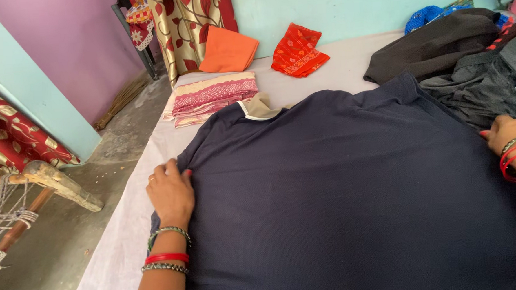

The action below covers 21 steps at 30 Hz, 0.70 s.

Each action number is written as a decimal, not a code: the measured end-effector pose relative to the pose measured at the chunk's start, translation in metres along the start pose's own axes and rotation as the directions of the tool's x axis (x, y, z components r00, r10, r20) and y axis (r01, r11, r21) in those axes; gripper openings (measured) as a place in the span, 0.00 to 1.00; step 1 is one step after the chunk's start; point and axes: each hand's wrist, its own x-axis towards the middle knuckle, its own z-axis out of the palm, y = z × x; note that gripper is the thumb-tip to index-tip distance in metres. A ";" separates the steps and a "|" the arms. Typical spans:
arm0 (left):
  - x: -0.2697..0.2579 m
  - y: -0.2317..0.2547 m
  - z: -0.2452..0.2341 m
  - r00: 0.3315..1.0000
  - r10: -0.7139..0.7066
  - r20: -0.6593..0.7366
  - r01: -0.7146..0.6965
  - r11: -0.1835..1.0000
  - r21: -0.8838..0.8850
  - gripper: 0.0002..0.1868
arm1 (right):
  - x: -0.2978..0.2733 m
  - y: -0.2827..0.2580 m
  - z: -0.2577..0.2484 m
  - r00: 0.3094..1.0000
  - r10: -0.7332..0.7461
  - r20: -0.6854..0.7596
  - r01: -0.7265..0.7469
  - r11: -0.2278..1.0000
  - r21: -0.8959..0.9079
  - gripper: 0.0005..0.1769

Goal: The person irons a patterned cloth and then a dark blue shirt on a bed. They smooth the fabric with their hands, use the iron to press the items, and fold the finished pieces. The person handles multiple garments from a pile on the bed.

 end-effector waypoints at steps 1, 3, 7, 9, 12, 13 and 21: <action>-0.003 0.007 -0.007 0.993 0.109 -0.051 -0.112 0.993 -0.049 0.22 | -0.010 -0.009 -0.018 0.997 -0.040 -0.066 0.041 0.999 0.010 0.25; -0.011 0.031 -0.017 0.949 0.310 -0.060 -0.315 0.934 -0.168 0.22 | -0.041 -0.036 -0.060 0.947 -0.126 -0.296 0.132 0.991 -0.002 0.25; -0.039 0.105 -0.024 0.785 0.559 0.267 -0.369 0.769 -0.523 0.20 | -0.123 -0.159 -0.123 0.900 -0.434 0.048 0.410 0.878 0.248 0.21; -0.057 0.134 -0.021 0.726 0.649 0.227 -0.436 0.690 -0.577 0.22 | -0.165 -0.211 -0.141 0.604 -0.792 -0.086 0.676 0.452 0.582 0.24; -0.065 0.152 -0.011 0.705 0.646 0.294 -0.424 0.716 -0.555 0.25 | -0.197 -0.259 -0.145 0.411 -0.911 -0.011 0.785 0.348 0.512 0.28; -0.063 0.153 -0.007 0.717 0.614 0.329 -0.408 0.753 -0.516 0.26 | -0.196 -0.265 -0.144 0.413 -0.909 0.047 0.781 0.380 0.495 0.30; -0.037 0.119 0.021 0.810 0.366 0.458 -0.244 0.921 -0.304 0.32 | -0.125 -0.206 -0.097 0.750 -0.586 0.307 0.554 0.810 0.191 0.37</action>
